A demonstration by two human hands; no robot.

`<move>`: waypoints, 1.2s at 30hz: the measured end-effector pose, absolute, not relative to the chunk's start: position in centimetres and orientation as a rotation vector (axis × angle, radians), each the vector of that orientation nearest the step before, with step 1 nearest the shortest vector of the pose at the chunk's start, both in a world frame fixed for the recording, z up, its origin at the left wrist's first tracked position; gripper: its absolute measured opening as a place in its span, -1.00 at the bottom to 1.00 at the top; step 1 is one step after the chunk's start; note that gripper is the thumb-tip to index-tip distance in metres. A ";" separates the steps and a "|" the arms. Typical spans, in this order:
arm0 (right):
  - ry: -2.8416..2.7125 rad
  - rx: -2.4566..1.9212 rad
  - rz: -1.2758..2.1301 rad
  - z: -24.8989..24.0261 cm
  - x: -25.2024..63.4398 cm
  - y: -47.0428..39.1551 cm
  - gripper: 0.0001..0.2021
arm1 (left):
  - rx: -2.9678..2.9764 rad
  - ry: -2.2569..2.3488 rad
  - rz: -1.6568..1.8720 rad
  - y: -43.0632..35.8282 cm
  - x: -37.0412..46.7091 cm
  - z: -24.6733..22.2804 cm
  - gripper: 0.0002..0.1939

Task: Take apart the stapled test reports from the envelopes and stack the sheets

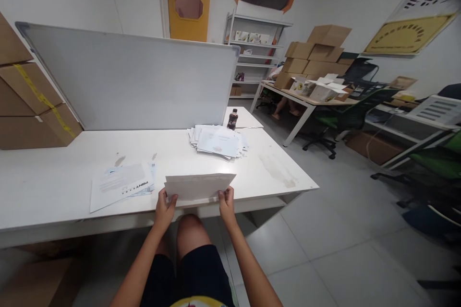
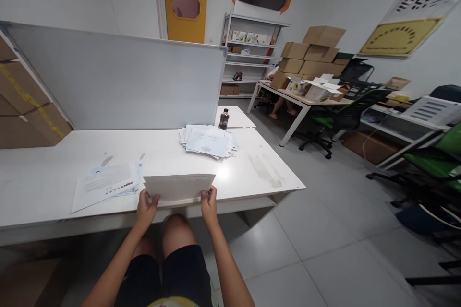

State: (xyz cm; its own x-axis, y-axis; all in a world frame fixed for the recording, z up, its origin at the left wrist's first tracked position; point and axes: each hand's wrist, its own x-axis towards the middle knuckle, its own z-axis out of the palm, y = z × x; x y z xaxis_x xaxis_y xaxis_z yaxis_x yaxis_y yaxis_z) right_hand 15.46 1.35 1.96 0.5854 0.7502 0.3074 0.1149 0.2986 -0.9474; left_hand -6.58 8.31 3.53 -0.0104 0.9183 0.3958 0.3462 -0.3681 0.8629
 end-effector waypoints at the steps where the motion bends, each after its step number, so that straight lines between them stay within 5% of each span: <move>1: -0.917 -1.235 0.519 1.9 15.5 1.3 -0.69 | 1.719 1.317 1.400 8.3 -6.6 3.5 -0.63; 13: -1.028 -1.346 0.515 2.7 15.7 -0.5 -0.79 | 1.723 1.343 1.338 5.8 -7.1 4.8 -0.76; 24: -0.889 -1.445 0.766 1.2 14.1 -7.6 -0.61 | 1.182 1.248 1.182 -1.1 -8.3 2.8 -0.48; 36: -0.552 -1.324 0.991 1.0 13.1 -9.8 -0.69 | 1.034 1.271 1.012 -3.0 -8.6 2.3 -0.54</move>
